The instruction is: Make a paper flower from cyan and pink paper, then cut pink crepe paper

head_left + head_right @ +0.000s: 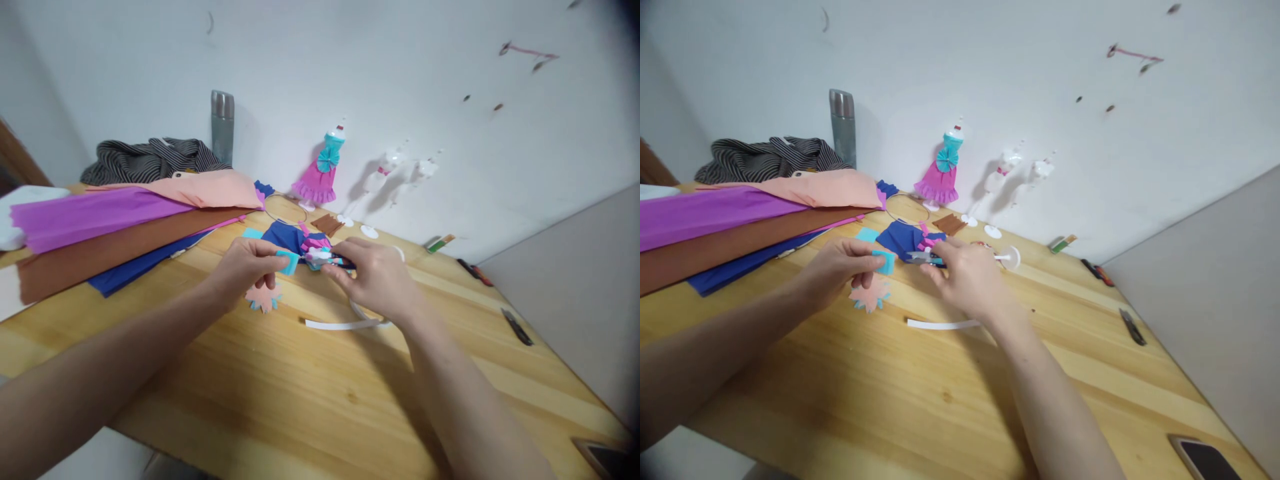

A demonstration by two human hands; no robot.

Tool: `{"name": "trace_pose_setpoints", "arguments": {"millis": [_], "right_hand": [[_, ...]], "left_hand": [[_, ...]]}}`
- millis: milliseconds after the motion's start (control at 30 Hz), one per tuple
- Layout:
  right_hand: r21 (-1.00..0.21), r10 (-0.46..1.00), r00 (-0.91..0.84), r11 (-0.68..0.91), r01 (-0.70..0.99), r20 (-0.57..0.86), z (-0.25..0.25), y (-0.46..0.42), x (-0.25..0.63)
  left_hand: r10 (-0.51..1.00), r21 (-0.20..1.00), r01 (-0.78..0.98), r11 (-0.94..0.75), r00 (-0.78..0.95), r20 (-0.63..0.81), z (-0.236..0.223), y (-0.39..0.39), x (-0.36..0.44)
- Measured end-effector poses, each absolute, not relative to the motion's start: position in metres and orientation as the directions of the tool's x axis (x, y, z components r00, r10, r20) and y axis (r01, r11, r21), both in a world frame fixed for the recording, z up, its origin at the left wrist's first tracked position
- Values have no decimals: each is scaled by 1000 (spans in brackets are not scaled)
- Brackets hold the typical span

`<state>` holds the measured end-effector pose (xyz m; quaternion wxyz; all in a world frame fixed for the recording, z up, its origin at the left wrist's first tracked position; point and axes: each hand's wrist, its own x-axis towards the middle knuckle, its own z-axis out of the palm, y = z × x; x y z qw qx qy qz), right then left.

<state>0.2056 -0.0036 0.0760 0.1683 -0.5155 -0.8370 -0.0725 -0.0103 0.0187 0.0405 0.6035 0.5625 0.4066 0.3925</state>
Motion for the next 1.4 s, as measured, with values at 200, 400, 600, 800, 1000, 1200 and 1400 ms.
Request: {"name": "trace_pose_setpoints", "arguments": {"millis": [200,400,600,800,1000,1200,1400], "right_hand": [[-511,876,-228,440,739,424,83,-7,208],[-630,865,-323,501,593,383,82,-16,194],[-608,812,-400,583,538,425,73,-12,190],[-685,874,-281,485,544,396,68,-6,191],[-292,877,-283,408,865,388,61,-1,193],[-213,922,-207,286,934,327,63,1,193],[-629,910,-380,394,670,166,81,-3,201]], "left_hand": [[810,999,42,31,584,-50,50,11,-12],[768,996,-56,65,640,-14,50,7,-14],[749,975,-128,182,660,-54,42,11,-11],[778,981,-99,166,625,-69,40,14,-11],[813,983,-66,173,572,-105,42,15,-11],[832,993,2,115,546,-98,43,14,-9],[850,997,33,74,521,-81,40,16,-9]]}}
